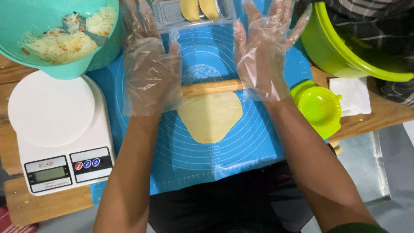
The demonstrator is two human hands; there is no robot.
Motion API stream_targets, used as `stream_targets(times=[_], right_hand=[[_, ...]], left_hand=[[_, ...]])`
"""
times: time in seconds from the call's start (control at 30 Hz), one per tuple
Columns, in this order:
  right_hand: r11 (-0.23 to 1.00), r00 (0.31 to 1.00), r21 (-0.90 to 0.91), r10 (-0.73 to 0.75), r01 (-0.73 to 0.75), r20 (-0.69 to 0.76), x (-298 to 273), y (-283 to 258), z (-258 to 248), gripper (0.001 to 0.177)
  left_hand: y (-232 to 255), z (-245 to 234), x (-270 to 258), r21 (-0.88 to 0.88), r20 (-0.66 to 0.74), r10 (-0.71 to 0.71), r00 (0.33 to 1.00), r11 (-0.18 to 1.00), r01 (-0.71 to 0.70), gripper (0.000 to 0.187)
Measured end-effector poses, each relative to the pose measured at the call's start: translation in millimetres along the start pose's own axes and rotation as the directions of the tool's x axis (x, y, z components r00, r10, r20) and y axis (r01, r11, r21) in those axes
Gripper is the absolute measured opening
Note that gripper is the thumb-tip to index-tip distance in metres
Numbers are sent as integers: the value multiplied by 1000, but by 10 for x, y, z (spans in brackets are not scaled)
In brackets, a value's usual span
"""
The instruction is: Rolling out small pieces of dough into flat circles using a rolling pin on a silicone mat.
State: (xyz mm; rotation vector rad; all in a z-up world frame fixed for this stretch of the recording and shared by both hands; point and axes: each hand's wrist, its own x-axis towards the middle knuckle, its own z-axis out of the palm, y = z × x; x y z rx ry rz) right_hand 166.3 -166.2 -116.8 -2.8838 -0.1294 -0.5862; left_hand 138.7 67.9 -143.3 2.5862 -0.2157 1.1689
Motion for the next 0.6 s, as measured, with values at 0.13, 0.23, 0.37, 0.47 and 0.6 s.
stream_targets(times=[0.13,0.23,0.37,0.47,0.6], right_hand=[[991,989,-96,-103,93,-110,-26,85,112,56],[984,985,-142,-124,106,-123,-104,123,160,57],[984,987,-128,-136,124,-89,-172,69,52,61],[884,938,-450,-254,127,-234,-265,213,211,47],[978,990,-175,-124,110,-68,-339,53,-17,65]], left_hand=[[31,-59,14,88,80,44,996,995,-51,37],[115,-224,66,142,226,6,974,989,-39,38],[188,-310,117,295,521,-122,845,955,-44,70],[215,-375,45,281,532,-123,838,959,-37,69],[248,-442,-25,259,476,-99,874,965,-32,69]])
